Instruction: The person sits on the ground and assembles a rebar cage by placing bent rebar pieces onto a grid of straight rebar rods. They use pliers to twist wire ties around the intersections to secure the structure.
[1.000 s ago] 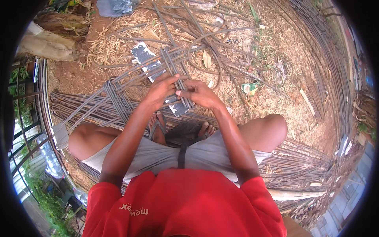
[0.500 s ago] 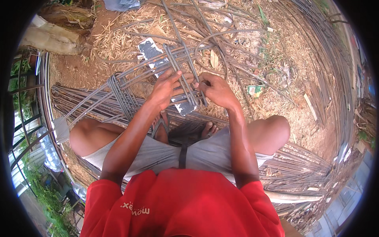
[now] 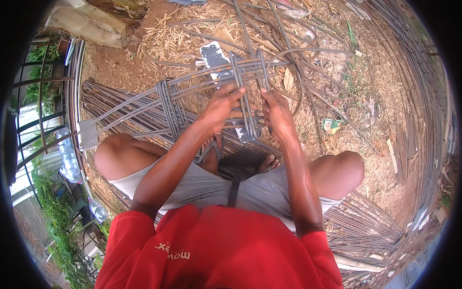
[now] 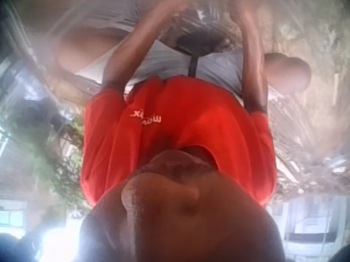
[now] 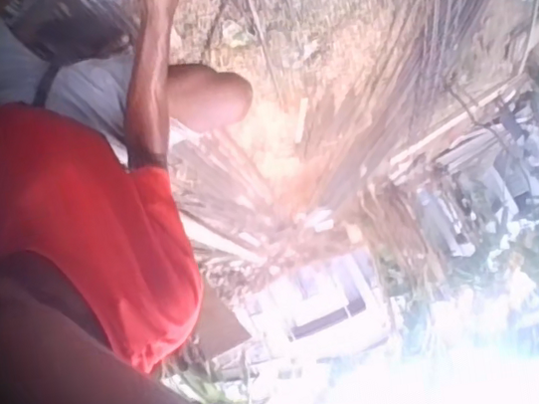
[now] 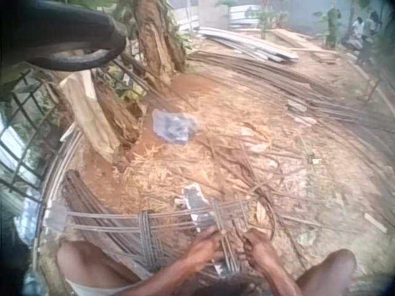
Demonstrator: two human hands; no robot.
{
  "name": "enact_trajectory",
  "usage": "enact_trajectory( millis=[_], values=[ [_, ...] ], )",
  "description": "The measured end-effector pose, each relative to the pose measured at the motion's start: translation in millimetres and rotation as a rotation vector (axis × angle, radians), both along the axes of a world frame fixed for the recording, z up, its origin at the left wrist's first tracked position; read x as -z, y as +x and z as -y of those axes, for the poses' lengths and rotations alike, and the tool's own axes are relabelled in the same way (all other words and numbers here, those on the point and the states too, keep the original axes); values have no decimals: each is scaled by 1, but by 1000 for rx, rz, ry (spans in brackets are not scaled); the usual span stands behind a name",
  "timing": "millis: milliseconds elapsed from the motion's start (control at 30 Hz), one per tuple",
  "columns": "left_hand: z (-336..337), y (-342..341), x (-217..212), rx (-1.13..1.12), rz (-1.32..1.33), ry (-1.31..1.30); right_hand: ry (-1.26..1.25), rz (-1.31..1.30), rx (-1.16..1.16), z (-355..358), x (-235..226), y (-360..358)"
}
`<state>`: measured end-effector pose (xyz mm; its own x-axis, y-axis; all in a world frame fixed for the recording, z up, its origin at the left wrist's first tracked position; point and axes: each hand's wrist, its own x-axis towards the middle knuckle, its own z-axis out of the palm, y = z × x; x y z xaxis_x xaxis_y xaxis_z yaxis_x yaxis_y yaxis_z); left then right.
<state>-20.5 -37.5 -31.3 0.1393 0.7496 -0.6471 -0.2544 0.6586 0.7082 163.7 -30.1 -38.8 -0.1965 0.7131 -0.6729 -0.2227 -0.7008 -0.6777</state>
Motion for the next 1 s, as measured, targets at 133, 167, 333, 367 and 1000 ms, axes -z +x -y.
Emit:
enact_trajectory(
  millis=[133, 167, 333, 367, 1000],
  values=[
    [6, -10, -10, 38, 40, -24, -22, -11, -12, 4, -18, 5],
    [9, -14, -12, 44, 27, -44, -31, -19, -25, 5, -22, 5],
    [23, -45, -21, 65, -59, -66, -10, -39, -25, 11, -34, 5],
    [24, -51, -22, 70, -91, -63, 3, -37, -22, 11, -37, 4],
    [50, -127, 36, -170, -348, -149, 29, 110, -87, -7, 14, -3]
  ],
)
